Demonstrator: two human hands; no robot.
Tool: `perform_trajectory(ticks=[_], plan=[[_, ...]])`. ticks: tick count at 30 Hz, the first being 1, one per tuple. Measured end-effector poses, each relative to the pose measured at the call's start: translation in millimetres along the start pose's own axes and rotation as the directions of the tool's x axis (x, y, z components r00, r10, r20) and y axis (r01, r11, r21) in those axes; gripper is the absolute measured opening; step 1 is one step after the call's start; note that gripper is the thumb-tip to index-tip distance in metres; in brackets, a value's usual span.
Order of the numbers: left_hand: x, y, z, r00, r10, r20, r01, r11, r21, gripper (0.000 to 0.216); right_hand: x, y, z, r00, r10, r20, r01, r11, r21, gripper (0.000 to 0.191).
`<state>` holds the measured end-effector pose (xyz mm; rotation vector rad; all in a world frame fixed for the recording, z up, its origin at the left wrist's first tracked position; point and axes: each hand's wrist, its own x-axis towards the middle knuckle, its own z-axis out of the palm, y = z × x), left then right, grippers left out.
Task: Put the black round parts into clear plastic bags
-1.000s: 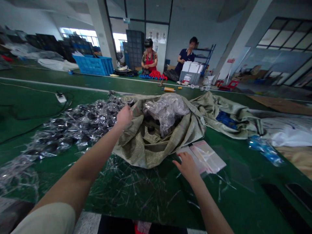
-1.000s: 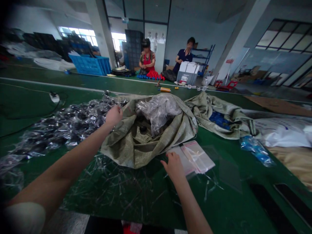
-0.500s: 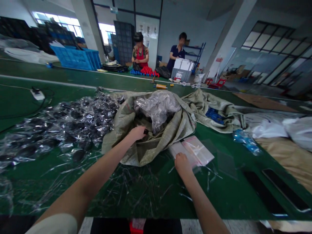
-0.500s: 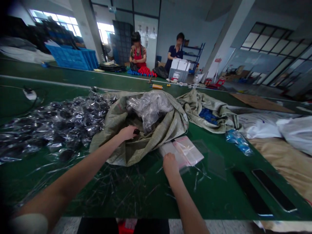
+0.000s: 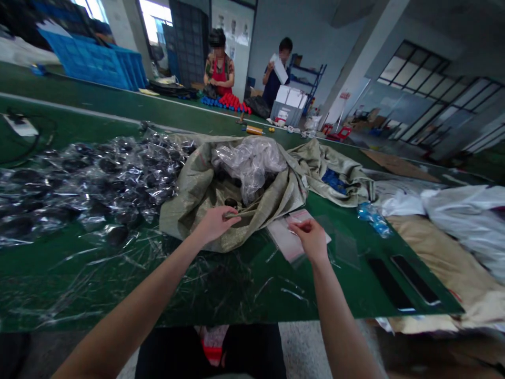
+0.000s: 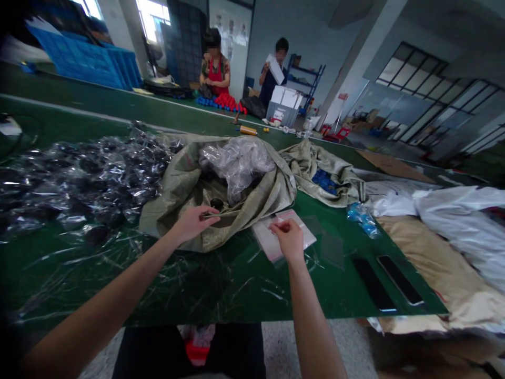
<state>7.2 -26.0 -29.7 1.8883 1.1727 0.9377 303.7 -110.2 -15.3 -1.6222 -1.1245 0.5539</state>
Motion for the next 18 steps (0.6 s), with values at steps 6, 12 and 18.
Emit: perform_trajectory(ticks=[6, 12, 18], plan=[[-21.7, 41.0, 36.8, 0.943, -0.027, 0.331, 0.209, 0.823, -0.528, 0.046, -15.2, -44.9, 31.0, 0.989, 0.073, 0.130, -0.132, 0.831, 0.540, 0.042], [-27.1, 49.5, 41.6, 0.944, -0.128, 0.305, 0.296, 0.739, -0.605, 0.035, -21.7, -56.1, 66.5, 0.975, 0.078, 0.210, -0.180, 0.830, 0.527, 0.040], [-22.5, 29.4, 21.3, 0.908, -0.418, 0.014, 0.340, 0.716, -0.610, 0.029, -29.1, -56.1, 78.9, 0.855, 0.136, 0.500, -0.398, 0.791, 0.466, 0.047]])
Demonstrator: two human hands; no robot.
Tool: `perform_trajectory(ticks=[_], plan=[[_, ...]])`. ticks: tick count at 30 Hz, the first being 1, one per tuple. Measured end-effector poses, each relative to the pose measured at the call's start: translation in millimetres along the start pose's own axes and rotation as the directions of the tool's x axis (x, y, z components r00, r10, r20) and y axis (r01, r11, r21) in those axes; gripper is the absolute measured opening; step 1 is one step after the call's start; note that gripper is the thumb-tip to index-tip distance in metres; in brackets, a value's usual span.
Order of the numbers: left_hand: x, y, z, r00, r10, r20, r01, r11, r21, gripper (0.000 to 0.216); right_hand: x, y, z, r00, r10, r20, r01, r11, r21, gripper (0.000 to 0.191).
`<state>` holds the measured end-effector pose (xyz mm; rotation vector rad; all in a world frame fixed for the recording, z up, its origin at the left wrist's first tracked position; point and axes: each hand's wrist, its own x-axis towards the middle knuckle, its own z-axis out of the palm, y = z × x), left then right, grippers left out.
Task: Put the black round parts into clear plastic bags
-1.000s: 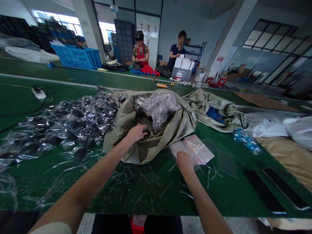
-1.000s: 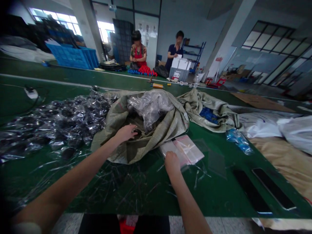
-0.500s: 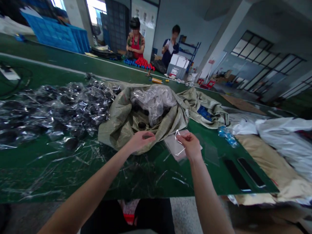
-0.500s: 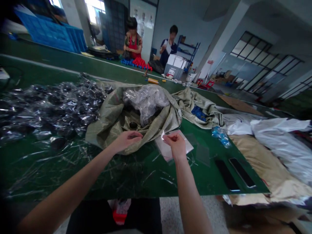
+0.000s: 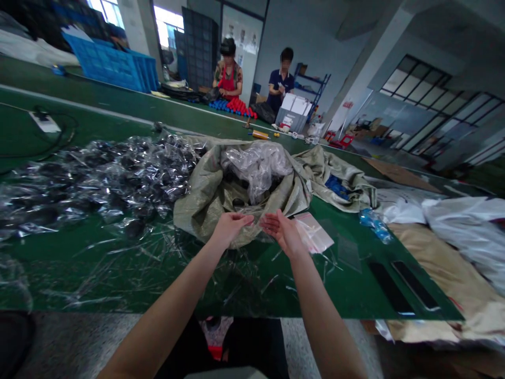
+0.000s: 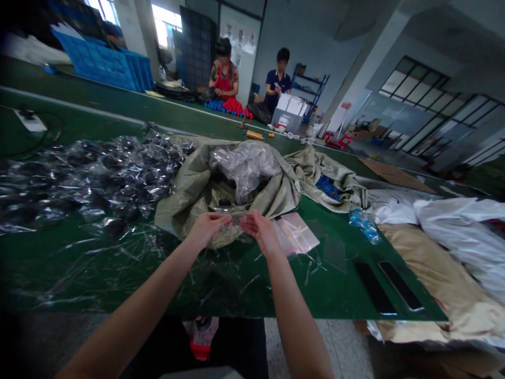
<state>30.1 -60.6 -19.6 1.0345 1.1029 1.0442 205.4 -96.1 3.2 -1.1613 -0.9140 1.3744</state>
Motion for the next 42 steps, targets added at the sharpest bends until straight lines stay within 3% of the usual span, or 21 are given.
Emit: perform_trajectory(ticks=[2, 4, 5, 7, 9, 10, 12, 14, 17, 19, 23, 26, 29, 33, 37, 42], plan=[[2.7, -0.6, -8.2, 0.997, 0.023, -0.072, -0.023, 1.000, -0.010, 0.029, -4.4, 4.7, 3.9, 0.998, -0.001, 0.056, 0.007, 0.995, -0.097, 0.051], [4.3, -1.2, -14.3, 0.990, 0.052, -0.134, -0.053, 0.999, -0.003, 0.032, -9.6, 8.9, 7.9, 0.983, -0.153, 0.105, 0.177, 0.940, -0.292, 0.066], [5.0, -1.5, -16.5, 0.984, 0.061, -0.166, -0.060, 0.998, 0.011, 0.034, -11.9, 10.5, 9.7, 0.952, -0.268, 0.148, 0.305, 0.857, -0.415, 0.076], [6.2, -1.9, -19.4, 0.974, 0.073, -0.213, -0.064, 0.997, 0.050, 0.038, -14.5, 12.4, 12.8, 0.834, -0.470, 0.290, 0.536, 0.564, -0.628, 0.080], [7.4, -2.0, -20.6, 0.969, 0.087, -0.233, -0.066, 0.993, 0.096, 0.039, -13.5, 13.2, 15.3, 0.710, -0.552, 0.437, 0.642, 0.252, -0.724, 0.058], [7.7, -1.8, -20.7, 0.967, 0.096, -0.236, -0.069, 0.990, 0.121, 0.039, -11.9, 13.7, 16.5, 0.666, -0.563, 0.489, 0.662, 0.143, -0.736, 0.044], [7.0, -0.3, -20.5, 0.967, 0.115, -0.226, -0.082, 0.985, 0.150, 0.040, -8.0, 15.2, 19.2, 0.618, -0.574, 0.538, 0.677, 0.041, -0.735, 0.023], [3.7, 2.5, -20.0, 0.973, 0.134, -0.188, -0.109, 0.985, 0.136, 0.044, -5.3, 17.7, 22.5, 0.609, -0.616, 0.500, 0.667, 0.056, -0.743, 0.017], [-5.6, 7.4, -19.2, 0.977, 0.208, -0.049, -0.201, 0.972, 0.120, 0.046, -5.5, 23.2, 28.5, 0.635, -0.707, 0.312, 0.582, 0.171, -0.795, 0.023], [-12.3, 8.7, -18.3, 0.959, 0.282, 0.021, -0.281, 0.939, 0.198, 0.042, -6.8, 27.1, 32.6, 0.654, -0.733, 0.186, 0.509, 0.245, -0.826, 0.025], [-19.9, 6.9, -15.5, 0.936, 0.350, 0.038, -0.339, 0.866, 0.369, 0.040, -8.1, 31.1, 38.7, 0.713, -0.701, 0.025, 0.403, 0.380, -0.832, 0.026], [-21.3, 7.6, -13.1, 0.940, 0.339, 0.033, -0.324, 0.859, 0.398, 0.047, -9.2, 28.5, 41.8, 0.773, -0.634, -0.028, 0.391, 0.510, -0.766, 0.024], [-21.7, 12.8, -10.5, 0.940, 0.341, 0.014, -0.309, 0.833, 0.460, 0.043, -11.1, 23.5, 43.8, 0.808, -0.589, 0.015, 0.431, 0.573, -0.697, 0.019], [-21.1, 21.0, -7.7, 0.930, 0.366, 0.027, -0.325, 0.789, 0.521, 0.030, -12.8, 19.0, 44.2, 0.799, -0.590, 0.117, 0.481, 0.510, -0.713, 0.018], [-21.8, 24.2, -5.1, 0.907, 0.421, -0.028, -0.305, 0.699, 0.646, 0.020, -13.2, 18.9, 42.3, 0.746, -0.661, 0.085, 0.444, 0.399, -0.802, 0.018], [-32.6, 27.6, 3.0, 0.790, 0.612, -0.024, -0.359, 0.495, 0.791, 0.012, -18.8, 14.7, 44.3, 0.618, -0.780, 0.103, 0.403, 0.202, -0.892, 0.015]])
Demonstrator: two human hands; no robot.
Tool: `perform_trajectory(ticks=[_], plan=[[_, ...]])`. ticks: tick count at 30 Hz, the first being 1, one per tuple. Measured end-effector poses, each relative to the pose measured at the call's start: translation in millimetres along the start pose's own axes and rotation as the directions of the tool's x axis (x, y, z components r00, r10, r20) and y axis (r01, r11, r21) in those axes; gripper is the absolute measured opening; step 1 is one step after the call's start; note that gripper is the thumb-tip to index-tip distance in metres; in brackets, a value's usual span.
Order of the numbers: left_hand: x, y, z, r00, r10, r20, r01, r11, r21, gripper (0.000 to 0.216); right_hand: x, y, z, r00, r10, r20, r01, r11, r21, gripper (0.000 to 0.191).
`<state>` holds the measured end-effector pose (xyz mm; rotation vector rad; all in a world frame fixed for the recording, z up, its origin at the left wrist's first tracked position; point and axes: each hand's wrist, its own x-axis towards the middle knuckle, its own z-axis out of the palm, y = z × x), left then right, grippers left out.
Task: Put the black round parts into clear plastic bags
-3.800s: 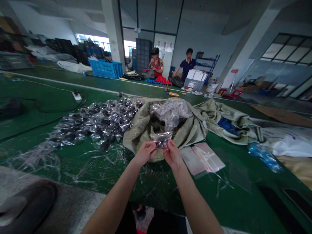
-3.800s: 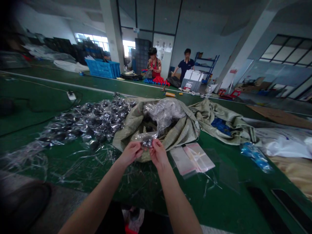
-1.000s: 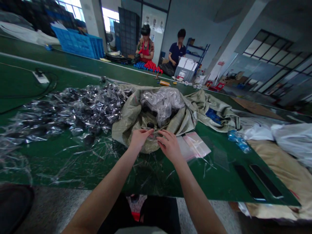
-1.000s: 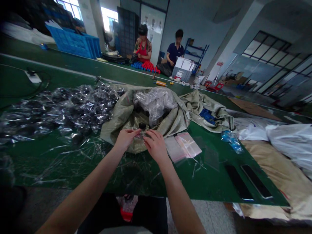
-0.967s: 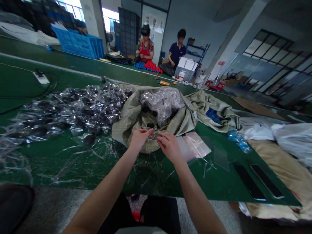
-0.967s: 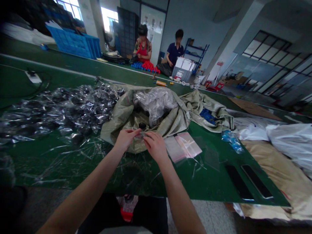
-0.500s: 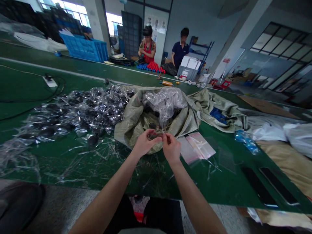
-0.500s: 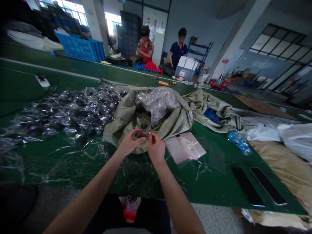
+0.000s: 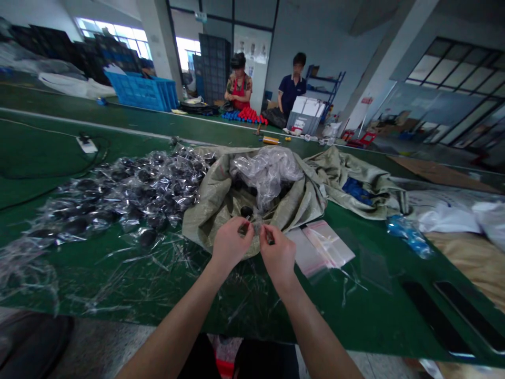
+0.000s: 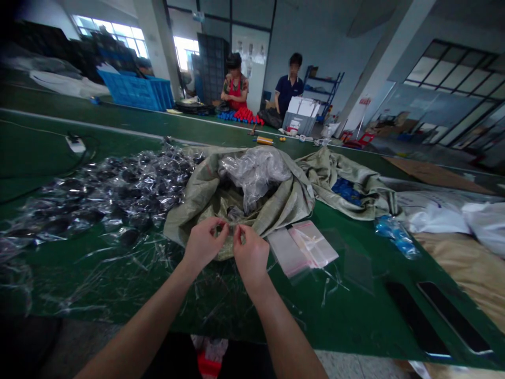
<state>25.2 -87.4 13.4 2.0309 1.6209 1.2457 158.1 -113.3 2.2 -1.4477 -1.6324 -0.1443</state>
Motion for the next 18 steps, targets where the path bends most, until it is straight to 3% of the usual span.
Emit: perform_trajectory(ticks=[10, 18], plan=[[-7.0, 19.2, -2.7, 0.980, 0.089, -0.177, -0.066, 0.989, 0.135, 0.008, 11.6, -18.7, -10.5, 0.995, -0.031, -0.096, 0.042, 0.992, 0.118, 0.006], [-2.8, 20.3, -11.5, 0.962, 0.087, -0.260, -0.037, 0.981, 0.191, 0.004, 16.9, -19.4, -10.8, 0.998, -0.007, -0.066, 0.014, 0.994, 0.109, 0.010]])
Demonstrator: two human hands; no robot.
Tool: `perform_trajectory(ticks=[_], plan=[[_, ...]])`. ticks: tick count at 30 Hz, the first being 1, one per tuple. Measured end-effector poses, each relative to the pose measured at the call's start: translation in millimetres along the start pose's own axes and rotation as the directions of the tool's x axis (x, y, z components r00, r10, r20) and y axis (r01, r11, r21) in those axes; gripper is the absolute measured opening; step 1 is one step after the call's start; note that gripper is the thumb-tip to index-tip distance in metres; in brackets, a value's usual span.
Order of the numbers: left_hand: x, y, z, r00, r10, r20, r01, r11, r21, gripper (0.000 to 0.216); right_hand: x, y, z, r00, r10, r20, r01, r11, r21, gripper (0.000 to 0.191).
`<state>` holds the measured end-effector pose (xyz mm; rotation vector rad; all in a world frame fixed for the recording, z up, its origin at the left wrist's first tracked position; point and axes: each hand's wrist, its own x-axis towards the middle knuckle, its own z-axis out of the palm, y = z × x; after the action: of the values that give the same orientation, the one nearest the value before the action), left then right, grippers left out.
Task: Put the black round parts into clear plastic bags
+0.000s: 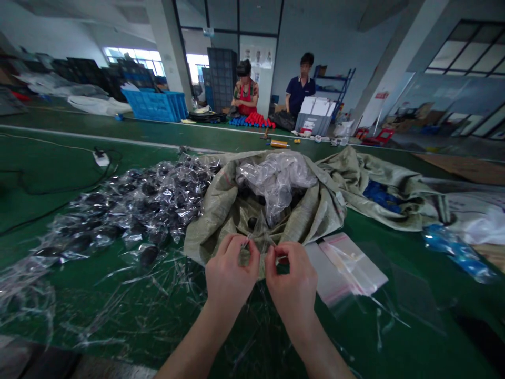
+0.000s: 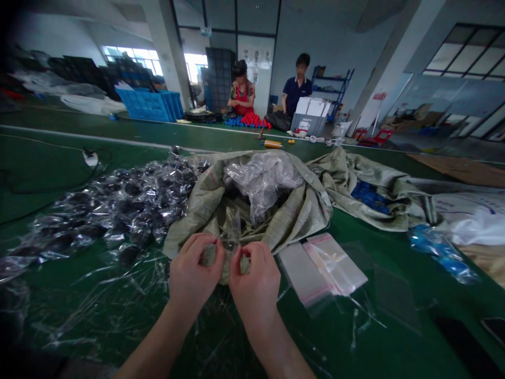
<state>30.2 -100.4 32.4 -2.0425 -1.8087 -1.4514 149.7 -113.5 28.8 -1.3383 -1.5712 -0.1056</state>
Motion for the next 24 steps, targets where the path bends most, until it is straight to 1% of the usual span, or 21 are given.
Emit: perform_trajectory(ticks=[3, 6, 9, 11, 13, 14, 15, 16, 17, 18, 19, 20, 21, 22, 23, 24], plan=[[0.3, 1.3, -6.4, 0.998, 0.031, -0.046, -0.033, 0.999, -0.030, 0.002, 4.4, -5.0, -2.8, 1.000, -0.028, -0.002, 0.028, 0.999, 0.017, 0.012], [0.0, 2.5, -13.8, 0.997, 0.030, -0.073, -0.033, 0.999, -0.032, 0.004, 4.9, -12.7, -4.8, 0.999, -0.038, 0.013, 0.038, 0.998, 0.057, 0.012], [3.4, -0.7, -18.0, 0.994, 0.022, -0.110, -0.021, 1.000, 0.009, 0.004, 1.0, -18.6, -5.6, 0.998, -0.048, 0.049, 0.042, 0.993, 0.106, 0.011], [9.4, -8.2, -17.2, 0.991, 0.009, -0.130, -0.002, 0.998, 0.057, 0.001, -0.3, -16.3, -2.6, 0.993, -0.080, 0.088, 0.064, 0.984, 0.169, 0.010], [17.8, -20.9, -13.3, 0.992, -0.011, -0.127, 0.026, 0.993, 0.118, 0.005, 3.7, -5.1, 8.5, 0.982, -0.099, 0.163, 0.053, 0.964, 0.260, 0.006], [22.4, -28.7, -10.5, 0.993, -0.024, -0.115, 0.042, 0.986, 0.158, 0.007, 8.3, 4.2, 18.6, 0.971, -0.096, 0.220, 0.027, 0.954, 0.297, 0.008], [26.9, -36.9, -7.5, 0.994, -0.045, -0.097, 0.065, 0.976, 0.208, 0.009, 14.7, 15.7, 31.7, 0.961, -0.058, 0.270, -0.030, 0.951, 0.308, 0.017], [31.2, -44.9, -4.6, 0.994, -0.070, -0.084, 0.090, 0.960, 0.264, 0.012, 22.5, 28.7, 47.7, 0.956, 0.002, 0.293, -0.082, 0.962, 0.262, 0.024], [35.1, -52.3, -1.9, 0.994, -0.094, -0.062, 0.109, 0.941, 0.321, 0.015, 30.9, 42.4, 65.6, 0.943, 0.036, 0.331, -0.103, 0.977, 0.185, 0.024], [38.4, -58.6, 0.3, 0.992, -0.117, -0.048, 0.126, 0.920, 0.371, 0.017, 39.4, 55.9, 84.3, 0.928, 0.057, 0.370, -0.097, 0.991, 0.093, 0.020], [41.2, -63.5, 1.9, 0.991, -0.133, -0.030, 0.133, 0.902, 0.412, 0.019, 47.3, 68.5, 102.5, 0.897, 0.052, 0.438, -0.062, 0.998, 0.008, 0.021], [43.3, -66.9, 2.8, 0.989, -0.148, -0.014, 0.138, 0.886, 0.443, 0.021, 53.9, 79.5, 118.9, 0.849, 0.052, 0.526, -0.023, 0.998, -0.063, 0.030], [45.0, -69.1, 3.2, 0.987, -0.160, 0.000, 0.142, 0.873, 0.466, 0.023, 59.2, 88.5, 132.6, 0.784, 0.057, 0.618, 0.019, 0.993, -0.116, 0.038], [46.1, -70.1, 3.2, 0.985, -0.172, 0.014, 0.144, 0.864, 0.483, 0.024, 63.0, 95.4, 142.8, 0.729, 0.068, 0.682, 0.046, 0.988, -0.148, 0.042], [46.8, -70.5, 3.1, 0.983, -0.184, 0.025, 0.148, 0.857, 0.494, 0.025, 65.4, 100.0, 149.3, 0.700, 0.074, 0.710, 0.053, 0.986, -0.156, 0.041], [47.3, -70.3, 3.1, 0.980, -0.194, 0.034, 0.151, 0.852, 0.502, 0.026, 66.7, 102.7, 152.0, 0.682, 0.079, 0.727, 0.057, 0.985, -0.161, 0.038]])
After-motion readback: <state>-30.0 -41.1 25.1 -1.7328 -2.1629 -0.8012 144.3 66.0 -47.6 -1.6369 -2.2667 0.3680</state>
